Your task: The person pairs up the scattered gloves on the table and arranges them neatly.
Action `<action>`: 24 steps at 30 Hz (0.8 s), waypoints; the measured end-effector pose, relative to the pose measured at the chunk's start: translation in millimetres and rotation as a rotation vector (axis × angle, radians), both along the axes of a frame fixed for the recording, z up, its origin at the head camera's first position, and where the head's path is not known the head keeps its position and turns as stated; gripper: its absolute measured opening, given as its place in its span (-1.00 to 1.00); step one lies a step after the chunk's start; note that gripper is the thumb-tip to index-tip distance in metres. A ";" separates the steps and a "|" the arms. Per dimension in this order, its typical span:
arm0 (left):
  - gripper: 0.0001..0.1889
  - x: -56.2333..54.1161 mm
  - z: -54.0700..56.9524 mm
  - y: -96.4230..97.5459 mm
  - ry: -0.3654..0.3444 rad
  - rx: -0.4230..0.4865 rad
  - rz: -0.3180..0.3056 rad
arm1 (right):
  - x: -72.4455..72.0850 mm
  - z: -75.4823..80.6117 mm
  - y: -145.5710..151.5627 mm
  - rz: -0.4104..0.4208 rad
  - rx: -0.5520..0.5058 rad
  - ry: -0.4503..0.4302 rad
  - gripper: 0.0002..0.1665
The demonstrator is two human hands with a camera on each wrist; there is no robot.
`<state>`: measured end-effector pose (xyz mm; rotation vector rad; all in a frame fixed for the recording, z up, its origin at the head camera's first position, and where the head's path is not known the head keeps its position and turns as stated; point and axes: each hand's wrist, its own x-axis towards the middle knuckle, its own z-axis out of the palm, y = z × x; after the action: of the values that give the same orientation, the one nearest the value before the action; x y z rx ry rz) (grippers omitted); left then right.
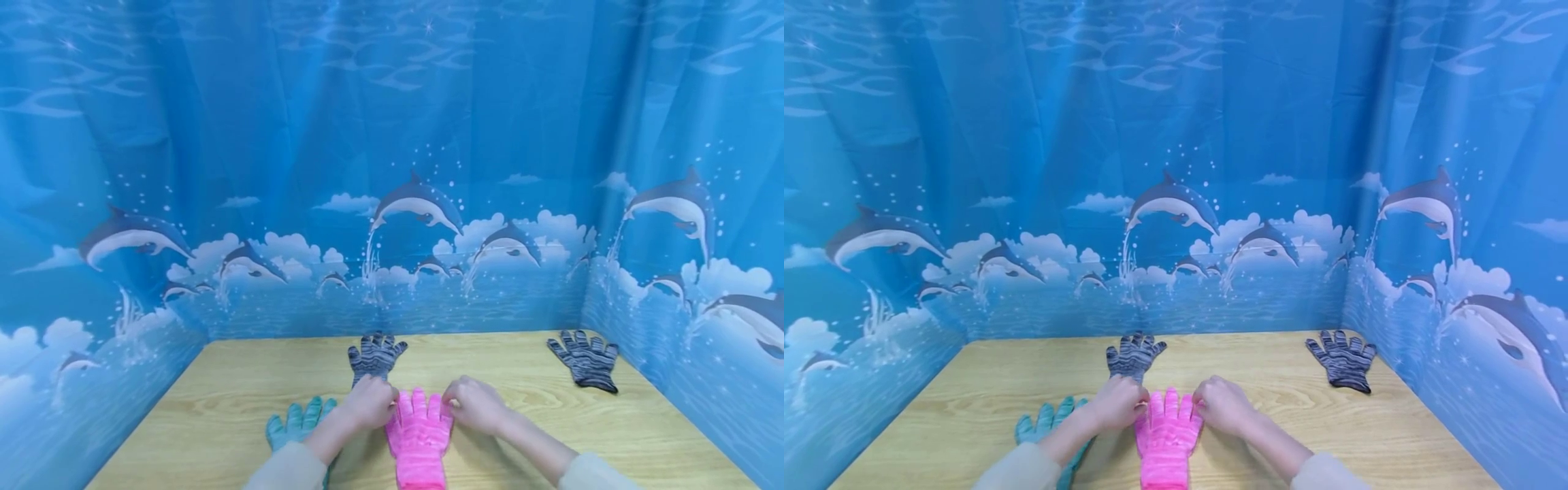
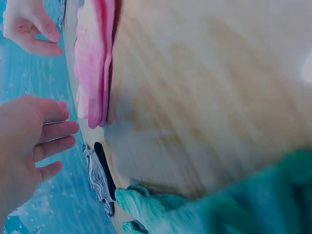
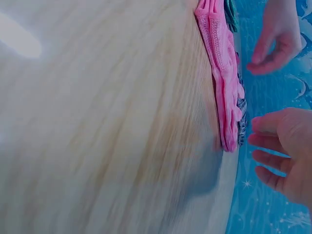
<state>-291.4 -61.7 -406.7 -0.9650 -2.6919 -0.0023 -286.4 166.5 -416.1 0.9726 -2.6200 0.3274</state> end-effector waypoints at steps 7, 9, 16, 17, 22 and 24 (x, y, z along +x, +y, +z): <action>-0.92 -15.9 -1.4 10.3 -0.074 0.060 0.113 | -8.0 -6.4 -22.2 0.129 0.058 0.052 -0.87; -0.91 -18.2 -3.3 13.4 -0.116 0.064 0.149 | -7.6 -9.0 -28.1 0.178 0.074 0.080 -0.87; -0.88 -23.0 -14.0 18.7 -0.176 0.090 0.172 | -5.9 -20.3 -37.4 0.320 0.123 0.209 -0.82; -0.87 -23.5 -15.2 19.0 -0.190 0.104 0.166 | -5.3 -21.5 -37.4 0.325 0.134 0.217 -0.81; -0.83 -24.8 -16.2 20.5 -0.254 0.170 0.177 | -1.9 -23.2 -36.9 0.314 0.187 0.226 -0.76; -0.81 -25.7 -16.0 21.0 -0.270 0.215 0.181 | -0.7 -22.7 -37.4 0.309 0.197 0.218 -0.75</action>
<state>-317.2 -40.7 -422.6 -0.6974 -2.9352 -0.4041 -287.1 129.0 -438.8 1.3989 -2.3357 0.0286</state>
